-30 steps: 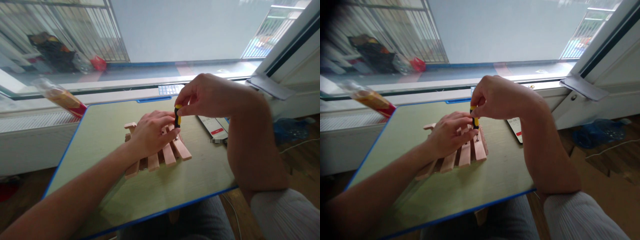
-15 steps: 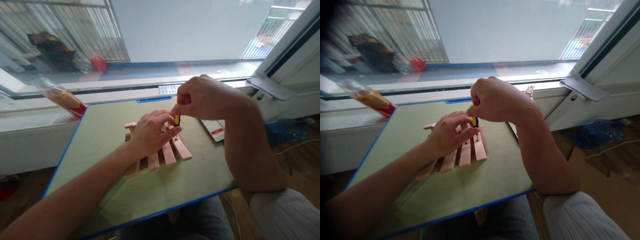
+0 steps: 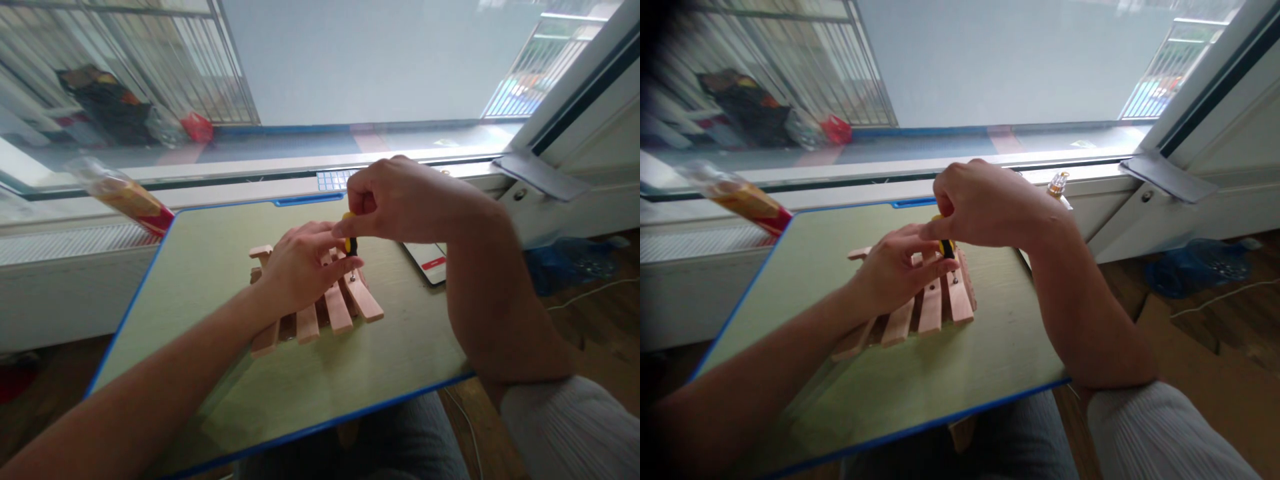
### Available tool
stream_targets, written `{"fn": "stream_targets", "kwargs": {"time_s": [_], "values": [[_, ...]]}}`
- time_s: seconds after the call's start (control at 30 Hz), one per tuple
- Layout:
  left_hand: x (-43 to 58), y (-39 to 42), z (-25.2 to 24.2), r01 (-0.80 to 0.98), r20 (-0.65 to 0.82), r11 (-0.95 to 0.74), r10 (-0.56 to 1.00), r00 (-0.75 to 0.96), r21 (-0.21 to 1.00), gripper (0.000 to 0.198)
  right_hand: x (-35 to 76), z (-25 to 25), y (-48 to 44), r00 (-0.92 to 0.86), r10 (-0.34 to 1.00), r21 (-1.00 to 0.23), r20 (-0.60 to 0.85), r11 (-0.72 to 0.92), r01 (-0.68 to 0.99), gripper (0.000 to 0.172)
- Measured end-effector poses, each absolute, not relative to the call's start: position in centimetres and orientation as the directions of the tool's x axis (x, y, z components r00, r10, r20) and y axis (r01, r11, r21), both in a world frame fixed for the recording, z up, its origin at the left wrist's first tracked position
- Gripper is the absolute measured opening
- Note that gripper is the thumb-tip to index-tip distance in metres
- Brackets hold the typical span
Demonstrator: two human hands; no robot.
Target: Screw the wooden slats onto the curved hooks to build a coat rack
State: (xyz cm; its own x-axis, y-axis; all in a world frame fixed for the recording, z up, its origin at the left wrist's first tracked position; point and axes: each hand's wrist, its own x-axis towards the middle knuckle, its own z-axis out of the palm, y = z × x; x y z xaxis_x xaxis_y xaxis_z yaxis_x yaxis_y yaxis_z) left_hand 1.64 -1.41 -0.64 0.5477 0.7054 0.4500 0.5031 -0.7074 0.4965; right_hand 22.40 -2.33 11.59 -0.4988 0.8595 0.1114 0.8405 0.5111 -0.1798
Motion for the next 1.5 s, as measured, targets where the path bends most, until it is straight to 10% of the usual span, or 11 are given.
{"fn": "stream_targets", "kwargs": {"time_s": [0.27,1.5], "values": [[1.4,-1.3,-0.6,0.456,0.466,-0.739,0.670,0.578,0.497,0.018,23.8,12.3,-2.5,-0.607,0.790,-0.330,0.091,0.599,0.730,0.020],[1.7,-1.5,-0.9,0.552,0.478,-0.726,0.686,0.548,0.409,0.031,22.7,11.6,-2.1,-0.470,0.874,-0.182,0.125,0.486,0.855,0.030]]}}
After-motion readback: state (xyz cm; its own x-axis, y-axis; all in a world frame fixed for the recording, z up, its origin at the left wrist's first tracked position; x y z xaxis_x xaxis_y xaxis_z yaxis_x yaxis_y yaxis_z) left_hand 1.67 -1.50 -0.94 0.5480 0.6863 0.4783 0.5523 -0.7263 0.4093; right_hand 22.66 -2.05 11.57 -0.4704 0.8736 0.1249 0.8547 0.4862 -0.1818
